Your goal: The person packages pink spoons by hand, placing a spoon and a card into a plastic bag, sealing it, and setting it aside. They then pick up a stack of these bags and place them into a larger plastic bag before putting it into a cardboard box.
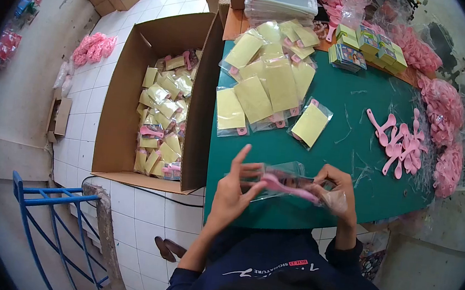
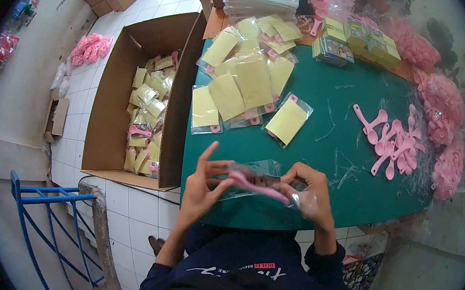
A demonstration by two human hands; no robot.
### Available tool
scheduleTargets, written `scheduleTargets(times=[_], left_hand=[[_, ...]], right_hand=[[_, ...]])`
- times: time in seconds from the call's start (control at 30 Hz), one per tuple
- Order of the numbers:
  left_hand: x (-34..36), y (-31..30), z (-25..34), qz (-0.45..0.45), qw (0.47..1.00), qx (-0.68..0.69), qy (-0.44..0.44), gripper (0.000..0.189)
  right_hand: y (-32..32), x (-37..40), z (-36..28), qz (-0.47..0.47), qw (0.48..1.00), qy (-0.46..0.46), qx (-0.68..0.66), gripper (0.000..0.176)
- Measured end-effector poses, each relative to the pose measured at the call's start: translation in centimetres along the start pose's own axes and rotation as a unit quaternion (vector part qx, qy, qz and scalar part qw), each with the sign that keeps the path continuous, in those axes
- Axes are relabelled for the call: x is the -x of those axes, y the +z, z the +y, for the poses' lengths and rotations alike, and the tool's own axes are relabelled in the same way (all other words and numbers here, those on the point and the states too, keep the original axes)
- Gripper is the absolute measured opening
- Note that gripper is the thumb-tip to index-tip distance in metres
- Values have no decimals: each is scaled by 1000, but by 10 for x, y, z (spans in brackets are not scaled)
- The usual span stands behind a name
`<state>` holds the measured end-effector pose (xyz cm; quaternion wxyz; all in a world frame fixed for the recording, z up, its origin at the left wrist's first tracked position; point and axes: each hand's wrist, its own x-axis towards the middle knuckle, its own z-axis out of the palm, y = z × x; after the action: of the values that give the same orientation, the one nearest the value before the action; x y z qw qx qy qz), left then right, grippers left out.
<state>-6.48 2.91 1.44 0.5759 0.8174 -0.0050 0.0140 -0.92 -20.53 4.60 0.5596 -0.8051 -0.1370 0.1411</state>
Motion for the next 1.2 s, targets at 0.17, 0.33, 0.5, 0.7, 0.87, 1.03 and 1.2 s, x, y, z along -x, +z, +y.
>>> scheduleTargets(times=[0.17, 0.33, 0.5, 0.7, 0.87, 1.03, 1.2], left_hand=[[17, 18, 6, -83, 941, 289, -153, 73], [24, 22, -5, -90, 960, 207, -164, 72], [33, 13, -5, -114, 946, 233, -193, 64], [38, 13, -7, -101, 935, 269, -207, 60], [41, 17, -9, -83, 948, 249, -178, 62], [39, 17, -8, -71, 951, 238, -184, 62], [37, 16, -7, -75, 955, 229, -174, 61]], right_hand=[[16, -3, -24, -97, 971, -172, 134, 30], [41, -8, -1, -105, 935, -183, 286, 36], [56, -6, 12, -72, 907, -189, 368, 32], [52, 15, -3, -135, 935, -174, 276, 24], [56, 18, -2, -136, 937, -186, 261, 20], [60, 17, -3, -140, 939, -188, 251, 21], [62, 16, -2, -153, 937, -181, 256, 26]])
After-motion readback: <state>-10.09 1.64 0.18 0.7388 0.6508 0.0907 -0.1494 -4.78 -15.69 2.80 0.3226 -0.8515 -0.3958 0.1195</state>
